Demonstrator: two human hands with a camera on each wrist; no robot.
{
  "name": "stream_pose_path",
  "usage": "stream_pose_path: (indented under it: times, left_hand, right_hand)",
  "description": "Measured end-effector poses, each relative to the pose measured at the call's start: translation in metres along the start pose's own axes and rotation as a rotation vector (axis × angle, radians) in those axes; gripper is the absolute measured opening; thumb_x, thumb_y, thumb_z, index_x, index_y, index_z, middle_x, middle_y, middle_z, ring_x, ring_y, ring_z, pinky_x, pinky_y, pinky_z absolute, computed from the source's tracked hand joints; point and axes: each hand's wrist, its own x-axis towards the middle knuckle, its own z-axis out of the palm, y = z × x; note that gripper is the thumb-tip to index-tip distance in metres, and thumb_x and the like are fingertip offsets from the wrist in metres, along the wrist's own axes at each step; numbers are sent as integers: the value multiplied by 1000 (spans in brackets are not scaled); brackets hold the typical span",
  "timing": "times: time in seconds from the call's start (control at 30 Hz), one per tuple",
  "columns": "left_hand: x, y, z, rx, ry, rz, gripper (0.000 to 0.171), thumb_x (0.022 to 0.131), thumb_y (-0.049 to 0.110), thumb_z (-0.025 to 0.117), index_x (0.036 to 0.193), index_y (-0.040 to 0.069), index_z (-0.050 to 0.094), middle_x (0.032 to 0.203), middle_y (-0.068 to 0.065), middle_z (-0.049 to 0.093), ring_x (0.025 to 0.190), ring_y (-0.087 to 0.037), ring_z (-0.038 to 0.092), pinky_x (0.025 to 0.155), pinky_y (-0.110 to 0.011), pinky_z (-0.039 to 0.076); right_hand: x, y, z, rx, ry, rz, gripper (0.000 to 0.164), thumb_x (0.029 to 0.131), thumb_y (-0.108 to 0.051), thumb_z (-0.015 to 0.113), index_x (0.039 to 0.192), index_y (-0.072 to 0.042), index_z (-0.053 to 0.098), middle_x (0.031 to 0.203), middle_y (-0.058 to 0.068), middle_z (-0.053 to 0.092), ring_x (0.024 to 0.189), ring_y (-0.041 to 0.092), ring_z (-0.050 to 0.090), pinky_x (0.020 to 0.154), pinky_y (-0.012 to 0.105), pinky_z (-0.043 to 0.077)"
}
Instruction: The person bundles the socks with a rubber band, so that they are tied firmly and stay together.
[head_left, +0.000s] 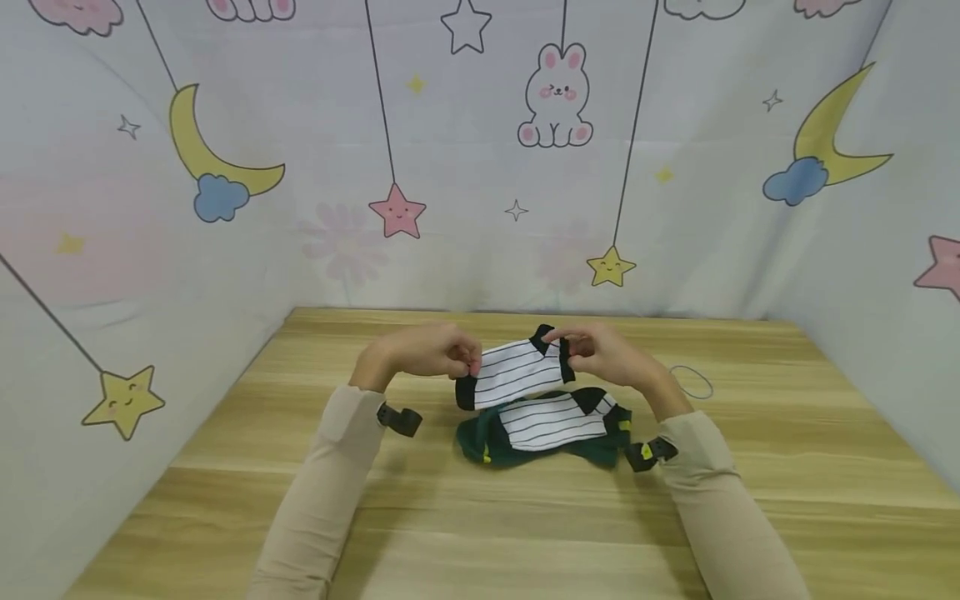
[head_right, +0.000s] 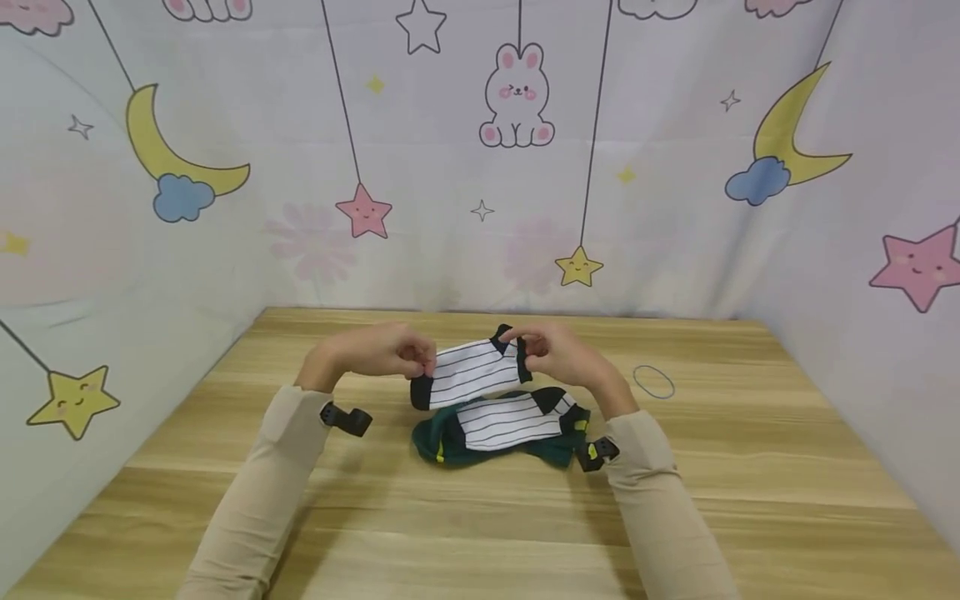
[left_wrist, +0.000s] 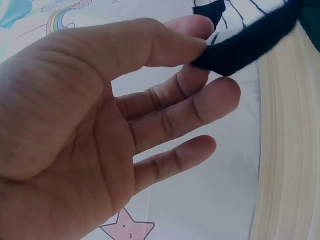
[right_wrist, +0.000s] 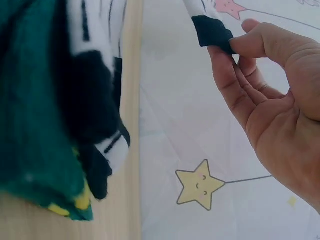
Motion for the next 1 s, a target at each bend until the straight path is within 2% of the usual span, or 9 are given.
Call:
stream_pose_path:
  times: [0.07,0.1,0.17,0.27,0.33,0.47,0.7,0.83,1.0]
  left_hand:
    - [1,1,0,-3,4,3,19,95,0,56,95,12,70,86,1,65,74,-12,54,68,-29,47]
    - [1,1,0,-8,5,6,19,95,0,56,95,12,70,87,1,65,75,-12,54,68,-29,48]
    - [1,2,0,-9,8,10,19,95,0,56,96,12,71,89,1,65,76,-12,55,69,-29,48]
    - [2,4,1,-1,9,23,18,95,1,56,96,11,71,90,1,66,77,-12,56,70,-28,49]
    - [2,5,1,5,11,30,19,96,1,57,96,12,72,89,1,66,76,-12,56,69,-28,49]
    - [4,7,3,9,20,44,19,96,1,57,94,13,72,89,3,66,77,-12,58,70,-28,50]
    - [10,11,8,29,20,89,18,97,3,58,95,14,72,89,4,68,78,-10,60,73,-27,52]
    - [14,12,10,22,28,125,17,98,2,58,96,12,73,88,3,68,77,-10,60,72,-27,51]
    - [17,14,12,22,40,150,18,98,2,57,96,11,72,88,3,68,77,-10,61,73,-27,51]
  right_hand:
    - [-2,0,-3,-12,-8,27,45,92,9,53,134,-5,62,82,7,48,63,15,39,58,27,35]
    - [-3,0,-4,-17,-12,36,46,92,8,52,135,-5,62,84,7,51,62,15,37,57,27,34]
    - [-6,1,-7,-22,-23,51,43,93,8,53,133,-3,63,95,11,61,67,16,43,60,28,36]
    - [-10,2,-11,-9,-42,58,38,95,6,54,131,0,64,123,19,64,85,21,58,71,32,46]
    - [-12,2,-14,10,-48,59,36,96,4,55,130,2,63,131,22,61,100,28,63,81,38,51]
    - [-18,3,-21,52,-55,82,35,96,3,56,130,3,63,134,22,59,112,33,62,91,45,50]
    - [-28,4,-31,67,-114,127,34,95,1,60,128,2,65,126,19,64,103,26,63,90,43,50]
    - [-33,5,-37,75,-128,144,31,94,0,62,125,1,68,131,20,61,112,29,62,92,41,50]
    - [-37,7,-42,69,-116,157,29,95,-1,60,123,0,69,130,19,63,116,31,58,94,42,48]
